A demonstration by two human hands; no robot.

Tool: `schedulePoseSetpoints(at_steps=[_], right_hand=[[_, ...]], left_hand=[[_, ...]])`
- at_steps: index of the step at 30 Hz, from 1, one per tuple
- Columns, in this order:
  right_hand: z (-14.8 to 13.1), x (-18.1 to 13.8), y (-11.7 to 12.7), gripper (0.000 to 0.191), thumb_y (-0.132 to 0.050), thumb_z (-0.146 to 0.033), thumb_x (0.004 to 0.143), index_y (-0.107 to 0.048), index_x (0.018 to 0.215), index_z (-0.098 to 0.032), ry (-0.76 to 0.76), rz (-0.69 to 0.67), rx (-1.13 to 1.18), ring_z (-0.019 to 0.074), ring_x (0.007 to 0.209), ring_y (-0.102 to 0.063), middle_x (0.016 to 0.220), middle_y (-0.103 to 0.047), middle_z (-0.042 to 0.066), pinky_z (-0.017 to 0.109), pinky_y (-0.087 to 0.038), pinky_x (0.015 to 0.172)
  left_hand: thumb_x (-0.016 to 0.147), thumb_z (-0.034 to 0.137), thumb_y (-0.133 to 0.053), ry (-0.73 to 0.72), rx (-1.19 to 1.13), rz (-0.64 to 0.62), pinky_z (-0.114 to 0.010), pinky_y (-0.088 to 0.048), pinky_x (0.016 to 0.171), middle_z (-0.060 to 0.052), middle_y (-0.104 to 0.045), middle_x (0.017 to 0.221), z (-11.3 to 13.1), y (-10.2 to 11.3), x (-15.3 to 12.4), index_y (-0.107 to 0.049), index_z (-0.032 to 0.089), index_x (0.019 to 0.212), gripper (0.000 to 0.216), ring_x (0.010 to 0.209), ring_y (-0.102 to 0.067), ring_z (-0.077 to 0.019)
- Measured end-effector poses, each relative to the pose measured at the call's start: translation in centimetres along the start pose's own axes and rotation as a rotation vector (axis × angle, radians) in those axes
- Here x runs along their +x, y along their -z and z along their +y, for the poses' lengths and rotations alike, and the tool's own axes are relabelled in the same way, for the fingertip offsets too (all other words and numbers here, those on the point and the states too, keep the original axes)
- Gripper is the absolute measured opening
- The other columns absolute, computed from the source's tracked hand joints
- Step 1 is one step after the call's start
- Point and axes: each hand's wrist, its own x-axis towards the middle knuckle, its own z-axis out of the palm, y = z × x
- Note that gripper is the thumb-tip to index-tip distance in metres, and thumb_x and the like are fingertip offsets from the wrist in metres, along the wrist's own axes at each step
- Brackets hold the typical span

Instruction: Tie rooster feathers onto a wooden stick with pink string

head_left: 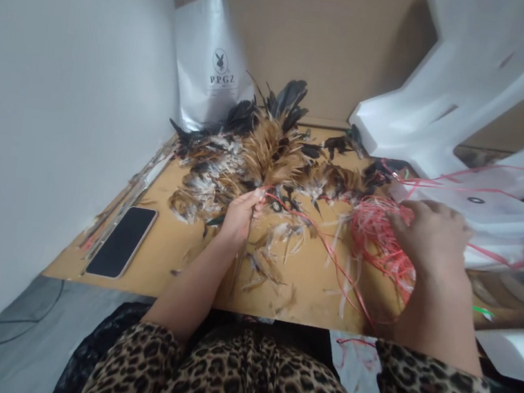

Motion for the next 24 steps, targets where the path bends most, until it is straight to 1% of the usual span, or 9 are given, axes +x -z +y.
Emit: schedulePoseSetpoints(at_steps=[2, 5, 8, 10, 12, 14, 17, 20, 24], right_hand=[[-1.5, -0.4, -0.5, 0.036, -0.059, -0.04, 0.078, -0.069, 0.102, -0.015, 0.096, -0.013, 0.151, 0.0348, 0.108, -0.053, 0.114, -0.061, 0.021, 0.05, -0.037, 0.088], [-6.5, -1.2, -1.8, 0.03, -0.056, -0.04, 0.081, -0.069, 0.097, -0.018, 0.257, -0.245, 0.605, 0.024, 0.098, -0.06, 0.105, -0.067, 0.011, 0.038, -0.044, 0.085], [-12.0, -1.7, -3.9, 0.027, -0.057, -0.036, 0.079, -0.069, 0.095, -0.018, 0.296, -0.496, 0.909, 0.0198, 0.087, -0.063, 0.097, -0.069, 0.007, 0.033, -0.046, 0.08], [-14.7, -1.8, -5.4, 0.025, -0.058, -0.035, 0.077, -0.068, 0.092, -0.016, 0.265, -0.574, 1.031, 0.0172, 0.078, -0.062, 0.088, -0.07, 0.006, 0.031, -0.047, 0.074], [-16.4, -1.8, -6.6, 0.025, -0.057, -0.036, 0.077, -0.066, 0.084, -0.015, 0.201, -0.629, 1.102, 0.0142, 0.067, -0.058, 0.077, -0.068, 0.005, 0.028, -0.045, 0.067], [-17.2, -1.8, -7.4, 0.024, -0.057, -0.038, 0.075, -0.063, 0.076, -0.014, 0.116, -0.626, 1.162, 0.0119, 0.059, -0.053, 0.068, -0.064, 0.003, 0.026, -0.042, 0.061], [-17.8, -2.3, -8.1, 0.021, -0.056, -0.036, 0.072, -0.059, 0.067, -0.016, 0.034, -0.559, 1.26, 0.0107, 0.055, -0.049, 0.063, -0.062, 0.002, 0.024, -0.039, 0.057], [-18.5, -3.1, -8.2, 0.02, -0.057, -0.036, 0.07, -0.058, 0.064, -0.016, 0.0, -0.459, 1.273, 0.0101, 0.052, -0.045, 0.059, -0.058, 0.001, 0.023, -0.037, 0.053], [-19.4, -4.2, -7.7, 0.019, -0.056, -0.033, 0.07, -0.058, 0.061, -0.016, 0.004, -0.303, 1.252, 0.0083, 0.049, -0.038, 0.056, -0.053, -0.001, 0.023, -0.032, 0.05]], left_hand=[[0.062, 0.024, -0.077, -0.013, 0.002, -0.02, -0.012, -0.025, 0.039, 0.002, -0.052, 0.063, -0.2, -0.1, -0.1, -0.062, 0.01, 0.074, 0.024, 0.047, -0.039, 0.0001], [0.061, 0.027, -0.078, -0.046, 0.04, -0.053, -0.013, -0.024, 0.039, 0.002, -0.052, 0.063, -0.6, -0.2, -0.2, -0.062, 0.01, 0.073, 0.026, 0.047, -0.038, 0.0], [0.061, 0.03, -0.077, -0.094, 0.109, -0.079, -0.014, -0.022, 0.039, 0.001, -0.052, 0.063, -0.7, -0.5, -0.5, -0.064, 0.01, 0.076, 0.028, 0.047, -0.037, -0.0006], [0.063, 0.032, -0.075, -0.127, 0.154, -0.073, -0.015, -0.022, 0.039, 0.001, -0.052, 0.062, -0.6, -0.6, -0.6, -0.065, 0.01, 0.079, 0.03, 0.046, -0.036, -0.0012], [0.063, 0.035, -0.074, -0.16, 0.192, -0.047, -0.016, -0.021, 0.039, 0.001, -0.052, 0.062, -0.5, -0.7, -0.7, -0.064, 0.01, 0.078, 0.031, 0.046, -0.036, -0.0017], [0.064, 0.038, -0.073, -0.189, 0.241, -0.02, -0.017, -0.021, 0.039, 0.001, -0.051, 0.06, -0.4, -0.7, -0.7, -0.062, 0.011, 0.073, 0.031, 0.045, -0.035, -0.0022], [0.068, 0.041, -0.068, -0.227, 0.351, 0.005, -0.018, -0.021, 0.04, 0.003, -0.048, 0.053, -0.5, -0.6, -0.6, -0.059, 0.012, 0.066, 0.031, 0.043, -0.034, -0.003], [0.073, 0.041, -0.063, -0.3, 0.465, 0.015, -0.019, -0.023, 0.043, 0.004, -0.044, 0.048, -0.6, -0.5, -0.6, -0.056, 0.013, 0.061, 0.032, 0.042, -0.032, -0.0041], [0.079, 0.037, -0.056, -0.478, 0.634, -0.013, -0.021, -0.026, 0.049, 0.003, -0.042, 0.05, -0.4, -0.4, -0.9, -0.052, 0.014, 0.056, 0.032, 0.048, -0.034, -0.0063]])
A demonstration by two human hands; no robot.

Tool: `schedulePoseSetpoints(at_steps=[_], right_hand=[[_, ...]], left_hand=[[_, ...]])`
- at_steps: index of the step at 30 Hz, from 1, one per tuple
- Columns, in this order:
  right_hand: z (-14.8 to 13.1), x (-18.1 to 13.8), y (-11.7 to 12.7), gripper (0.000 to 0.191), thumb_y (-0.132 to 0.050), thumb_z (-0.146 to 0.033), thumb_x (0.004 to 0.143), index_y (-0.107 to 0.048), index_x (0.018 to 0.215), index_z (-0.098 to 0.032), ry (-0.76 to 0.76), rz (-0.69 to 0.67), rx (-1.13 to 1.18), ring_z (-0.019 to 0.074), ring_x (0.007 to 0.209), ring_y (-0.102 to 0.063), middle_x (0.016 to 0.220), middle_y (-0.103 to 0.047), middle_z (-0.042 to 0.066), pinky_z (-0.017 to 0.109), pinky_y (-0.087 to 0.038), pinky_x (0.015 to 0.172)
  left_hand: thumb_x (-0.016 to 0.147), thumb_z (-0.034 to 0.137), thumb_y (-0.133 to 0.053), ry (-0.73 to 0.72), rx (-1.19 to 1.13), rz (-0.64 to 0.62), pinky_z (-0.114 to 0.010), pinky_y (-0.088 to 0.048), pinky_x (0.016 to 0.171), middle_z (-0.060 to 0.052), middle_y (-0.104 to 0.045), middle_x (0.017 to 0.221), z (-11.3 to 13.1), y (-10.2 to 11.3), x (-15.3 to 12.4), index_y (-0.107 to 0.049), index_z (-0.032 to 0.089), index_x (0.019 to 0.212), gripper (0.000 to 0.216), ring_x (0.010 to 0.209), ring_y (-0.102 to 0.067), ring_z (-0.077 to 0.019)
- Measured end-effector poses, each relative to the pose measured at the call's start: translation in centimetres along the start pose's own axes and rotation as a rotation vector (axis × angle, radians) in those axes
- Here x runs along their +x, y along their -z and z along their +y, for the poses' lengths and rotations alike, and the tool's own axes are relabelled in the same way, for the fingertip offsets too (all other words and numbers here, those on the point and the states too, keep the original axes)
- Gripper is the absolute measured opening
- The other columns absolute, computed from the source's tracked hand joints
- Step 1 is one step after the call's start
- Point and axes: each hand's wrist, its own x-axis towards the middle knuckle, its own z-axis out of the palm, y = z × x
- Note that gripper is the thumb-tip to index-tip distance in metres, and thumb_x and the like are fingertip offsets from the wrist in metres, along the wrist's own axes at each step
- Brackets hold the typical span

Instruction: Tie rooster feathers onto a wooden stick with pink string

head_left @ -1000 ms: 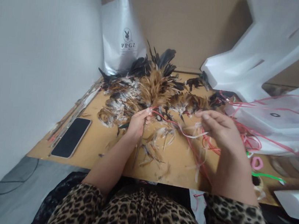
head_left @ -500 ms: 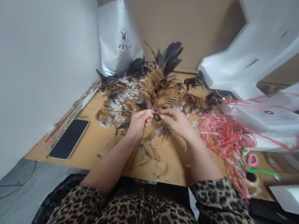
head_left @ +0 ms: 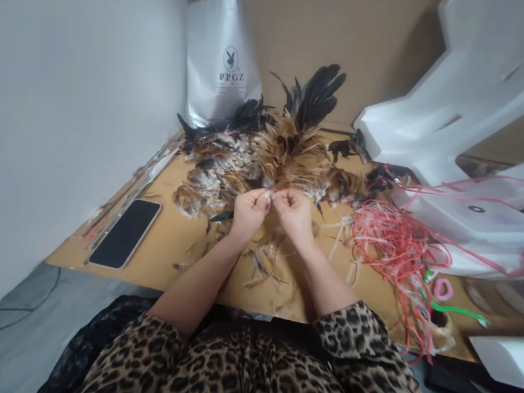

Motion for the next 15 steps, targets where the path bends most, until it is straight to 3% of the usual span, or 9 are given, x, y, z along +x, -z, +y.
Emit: schedulePoseSetpoints(at_steps=[3, 6, 9, 15], right_hand=[[-0.8, -0.3, 0.2, 0.019, -0.056, -0.031, 0.071, -0.058, 0.059, -0.016, 0.031, -0.025, -0.014, 0.0079, 0.049, -0.036, 0.054, -0.051, -0.002, 0.022, -0.031, 0.049], [-1.8, -0.2, 1.3, 0.018, -0.057, -0.03, 0.07, -0.061, 0.061, -0.015, -0.006, -0.153, -0.068, 0.0086, 0.049, -0.039, 0.052, -0.053, -0.001, 0.022, -0.031, 0.049], [-2.6, 0.1, 2.5, 0.02, -0.06, -0.033, 0.069, -0.063, 0.062, -0.015, -0.045, -0.249, -0.073, 0.0103, 0.052, -0.046, 0.057, -0.059, 0.001, 0.023, -0.035, 0.053], [-3.3, -0.6, 3.3, 0.026, -0.064, -0.042, 0.068, -0.064, 0.063, -0.016, -0.033, -0.133, -0.092, 0.0154, 0.064, -0.054, 0.064, -0.063, 0.002, 0.025, -0.039, 0.06]], left_hand=[[0.081, 0.033, -0.054, -0.082, 0.118, 0.0, -0.022, -0.027, 0.05, 0.003, -0.042, 0.051, 0.3, 0.4, -0.2, -0.053, 0.014, 0.056, 0.031, 0.051, -0.034, -0.0077], [0.081, 0.031, -0.054, -0.12, 0.207, 0.002, -0.022, -0.03, 0.052, 0.002, -0.045, 0.053, 0.5, 0.7, -0.3, -0.059, 0.015, 0.058, 0.029, 0.053, -0.037, -0.0091], [0.079, 0.029, -0.059, -0.163, 0.225, 0.043, -0.022, -0.036, 0.059, -0.001, -0.056, 0.061, 1.0, 0.8, -0.5, -0.07, 0.017, 0.072, 0.018, 0.06, -0.046, -0.0119], [0.077, 0.024, -0.061, -0.269, 0.254, 0.108, -0.027, -0.042, 0.074, -0.004, -0.062, 0.073, 2.3, -0.1, -1.4, -0.074, 0.021, 0.094, 0.022, 0.071, -0.053, -0.015]])
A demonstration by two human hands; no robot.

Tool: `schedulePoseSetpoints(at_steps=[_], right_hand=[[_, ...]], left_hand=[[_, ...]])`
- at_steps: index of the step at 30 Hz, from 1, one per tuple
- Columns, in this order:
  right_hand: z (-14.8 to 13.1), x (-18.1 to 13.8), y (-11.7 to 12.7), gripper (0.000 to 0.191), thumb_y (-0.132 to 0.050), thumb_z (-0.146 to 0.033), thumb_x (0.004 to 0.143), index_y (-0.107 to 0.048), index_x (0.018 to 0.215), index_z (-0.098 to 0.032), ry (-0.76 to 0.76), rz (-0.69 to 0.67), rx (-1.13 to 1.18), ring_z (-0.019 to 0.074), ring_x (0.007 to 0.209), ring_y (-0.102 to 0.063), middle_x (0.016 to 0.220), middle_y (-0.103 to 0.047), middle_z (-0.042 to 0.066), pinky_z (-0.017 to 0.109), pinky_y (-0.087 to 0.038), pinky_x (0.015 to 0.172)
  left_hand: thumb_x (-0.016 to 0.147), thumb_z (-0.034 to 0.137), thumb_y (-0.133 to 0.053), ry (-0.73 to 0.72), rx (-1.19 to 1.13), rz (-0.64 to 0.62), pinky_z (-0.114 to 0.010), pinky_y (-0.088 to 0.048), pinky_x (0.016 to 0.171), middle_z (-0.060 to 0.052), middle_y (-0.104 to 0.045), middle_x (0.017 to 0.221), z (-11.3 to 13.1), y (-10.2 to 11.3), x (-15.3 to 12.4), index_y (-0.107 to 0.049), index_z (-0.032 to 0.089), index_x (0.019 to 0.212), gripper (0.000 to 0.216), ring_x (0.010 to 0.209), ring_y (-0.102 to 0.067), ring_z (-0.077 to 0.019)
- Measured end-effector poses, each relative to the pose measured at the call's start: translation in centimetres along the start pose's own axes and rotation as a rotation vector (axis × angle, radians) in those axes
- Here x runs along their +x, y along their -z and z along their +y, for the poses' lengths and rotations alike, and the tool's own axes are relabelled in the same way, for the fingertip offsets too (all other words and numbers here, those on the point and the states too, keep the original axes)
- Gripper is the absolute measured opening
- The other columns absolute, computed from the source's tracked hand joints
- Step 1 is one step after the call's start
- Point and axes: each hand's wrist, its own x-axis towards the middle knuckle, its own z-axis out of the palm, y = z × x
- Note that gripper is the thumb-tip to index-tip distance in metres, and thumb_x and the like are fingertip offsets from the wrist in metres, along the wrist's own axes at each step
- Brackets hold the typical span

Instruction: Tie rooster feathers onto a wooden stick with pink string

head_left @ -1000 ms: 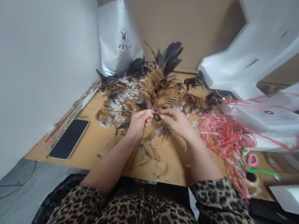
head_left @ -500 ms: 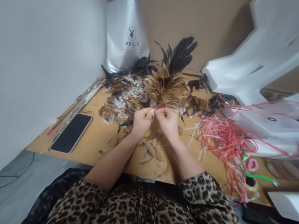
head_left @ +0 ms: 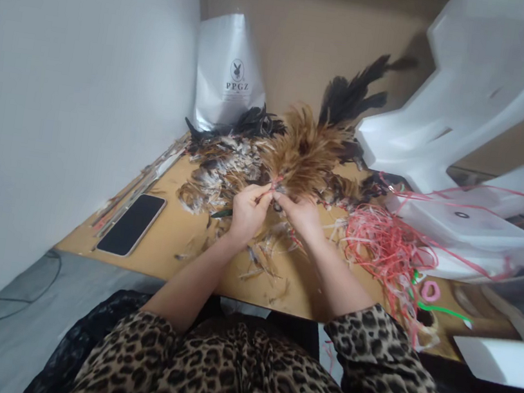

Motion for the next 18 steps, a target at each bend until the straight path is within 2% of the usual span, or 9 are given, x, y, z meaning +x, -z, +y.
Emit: schedulePoseSetpoints(at_steps=[4, 8, 11, 16, 18], right_hand=[[0.6, -0.8, -1.2, 0.031, -0.065, -0.046, 0.067, -0.062, 0.063, -0.016, -0.132, 0.139, 0.175, 0.0142, 0.062, -0.053, 0.063, -0.062, 0.002, 0.025, -0.038, 0.058], [1.6, -1.0, -2.2, 0.033, -0.07, -0.045, 0.061, -0.056, 0.056, -0.016, -0.239, 0.231, 0.41, 0.01, 0.05, -0.045, 0.052, -0.053, -0.001, 0.023, -0.034, 0.049], [1.9, -0.9, -2.1, 0.033, -0.074, -0.043, 0.056, -0.056, 0.055, -0.016, -0.257, 0.223, 0.478, 0.0093, 0.049, -0.044, 0.051, -0.053, -0.002, 0.023, -0.034, 0.048], [2.4, -0.8, -1.7, 0.035, -0.076, -0.044, 0.051, -0.057, 0.057, -0.015, -0.268, 0.173, 0.563, 0.0105, 0.051, -0.048, 0.052, -0.056, -0.001, 0.023, -0.037, 0.05], [2.5, -0.7, -1.7, 0.036, -0.077, -0.044, 0.049, -0.057, 0.058, -0.015, -0.284, 0.149, 0.614, 0.0093, 0.049, -0.046, 0.05, -0.055, -0.002, 0.023, -0.036, 0.049]], left_hand=[[0.081, 0.025, -0.056, -0.066, 0.104, 0.005, -0.029, -0.041, 0.084, -0.007, -0.062, 0.083, 0.0, -0.6, -0.8, -0.072, 0.021, 0.1, 0.025, 0.082, -0.054, -0.0171], [0.084, 0.024, -0.052, -0.088, 0.177, -0.023, -0.029, -0.041, 0.084, -0.007, -0.06, 0.082, -0.4, -1.2, -1.6, -0.07, 0.021, 0.106, 0.028, 0.083, -0.053, -0.0174], [0.084, 0.024, -0.052, -0.076, 0.162, -0.026, -0.028, -0.041, 0.081, -0.007, -0.06, 0.08, -0.4, -1.5, -1.7, -0.071, 0.02, 0.103, 0.027, 0.081, -0.052, -0.0167], [0.078, 0.02, -0.058, 0.049, 0.003, 0.028, -0.027, -0.043, 0.076, -0.004, -0.062, 0.078, -0.3, -1.9, -1.4, -0.074, 0.02, 0.091, 0.02, 0.075, -0.054, -0.0151], [0.077, 0.019, -0.059, 0.051, -0.006, 0.043, -0.027, -0.043, 0.076, -0.004, -0.062, 0.078, -0.3, -2.1, -1.4, -0.074, 0.02, 0.089, 0.019, 0.076, -0.054, -0.0152]])
